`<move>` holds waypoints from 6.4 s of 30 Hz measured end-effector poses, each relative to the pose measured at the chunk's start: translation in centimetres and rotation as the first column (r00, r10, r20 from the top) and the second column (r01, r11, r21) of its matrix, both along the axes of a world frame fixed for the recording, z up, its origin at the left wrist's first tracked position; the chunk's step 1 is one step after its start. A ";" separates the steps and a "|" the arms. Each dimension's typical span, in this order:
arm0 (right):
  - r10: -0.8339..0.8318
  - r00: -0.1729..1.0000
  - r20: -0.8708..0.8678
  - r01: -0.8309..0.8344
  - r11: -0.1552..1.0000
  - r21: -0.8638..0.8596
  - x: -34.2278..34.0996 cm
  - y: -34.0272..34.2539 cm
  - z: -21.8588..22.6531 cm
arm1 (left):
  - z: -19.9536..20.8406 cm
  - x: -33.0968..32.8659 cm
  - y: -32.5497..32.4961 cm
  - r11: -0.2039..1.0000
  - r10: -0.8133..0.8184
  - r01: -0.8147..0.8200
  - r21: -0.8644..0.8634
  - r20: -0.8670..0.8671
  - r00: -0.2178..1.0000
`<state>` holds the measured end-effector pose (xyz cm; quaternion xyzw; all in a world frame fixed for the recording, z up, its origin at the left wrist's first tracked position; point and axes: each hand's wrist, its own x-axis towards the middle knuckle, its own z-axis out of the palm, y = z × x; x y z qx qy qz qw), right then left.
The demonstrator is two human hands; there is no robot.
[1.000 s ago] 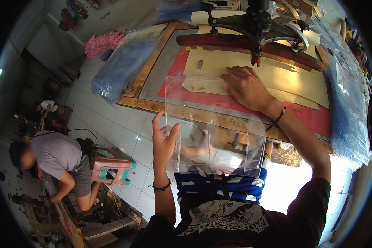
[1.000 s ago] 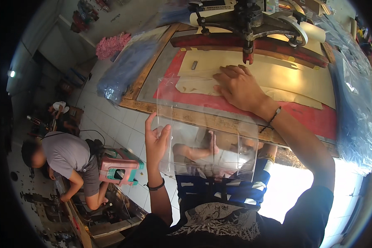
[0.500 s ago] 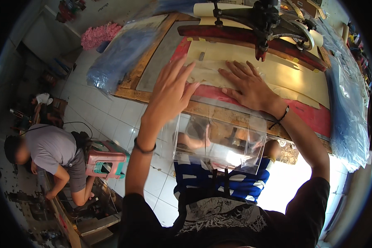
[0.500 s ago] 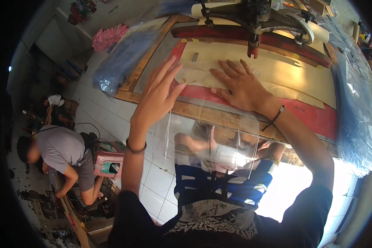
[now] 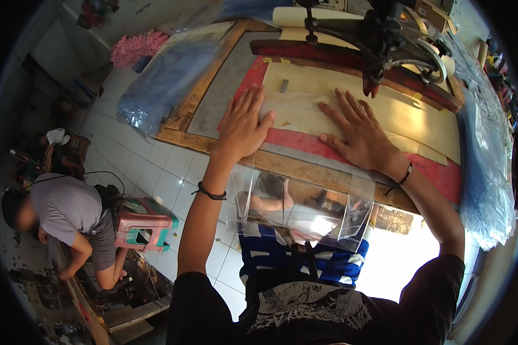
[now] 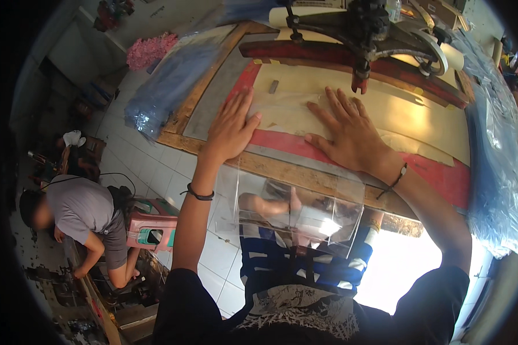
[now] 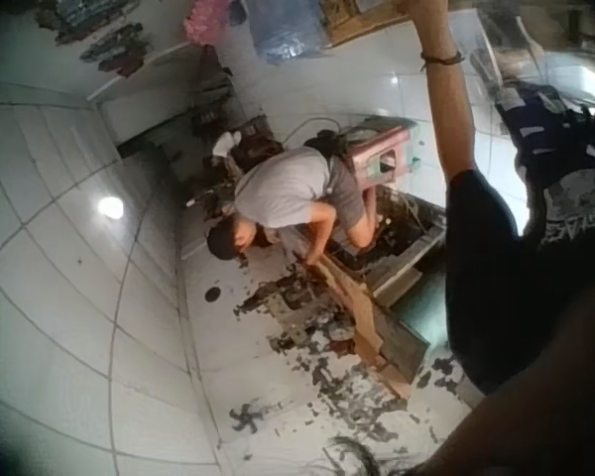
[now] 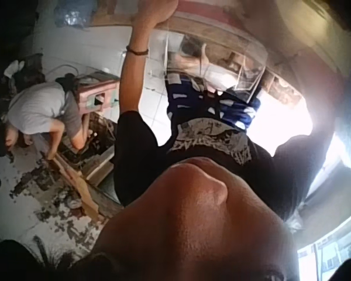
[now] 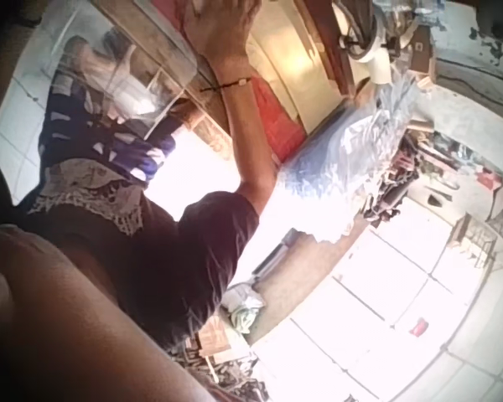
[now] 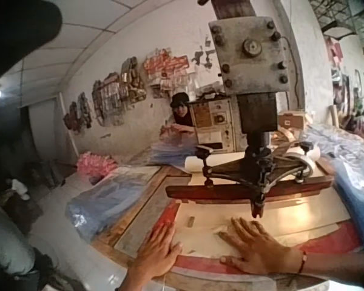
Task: The person places a plastic sheet into a clear bag by hand and then stacks the filled bag onto a pile.
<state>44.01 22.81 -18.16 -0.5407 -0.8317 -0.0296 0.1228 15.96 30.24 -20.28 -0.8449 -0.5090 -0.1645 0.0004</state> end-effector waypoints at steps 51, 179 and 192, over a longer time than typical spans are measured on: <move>0.081 0.996 -0.034 -0.081 0.997 -0.016 1.3 -0.1 0.4 | -7.8 -1.4 -14.2 0.960 0.039 -0.201 0.197 0.612 0.790; 0.168 0.986 -0.006 -0.168 0.985 0.031 2.0 0.6 -0.9 | -16.5 -1.1 -18.5 0.851 0.443 0.251 -0.462 0.887 0.132; 0.159 0.987 0.013 -0.159 0.984 0.082 1.8 1.0 -1.7 | -15.7 -4.7 -22.2 0.488 0.418 0.821 0.296 0.746 -0.518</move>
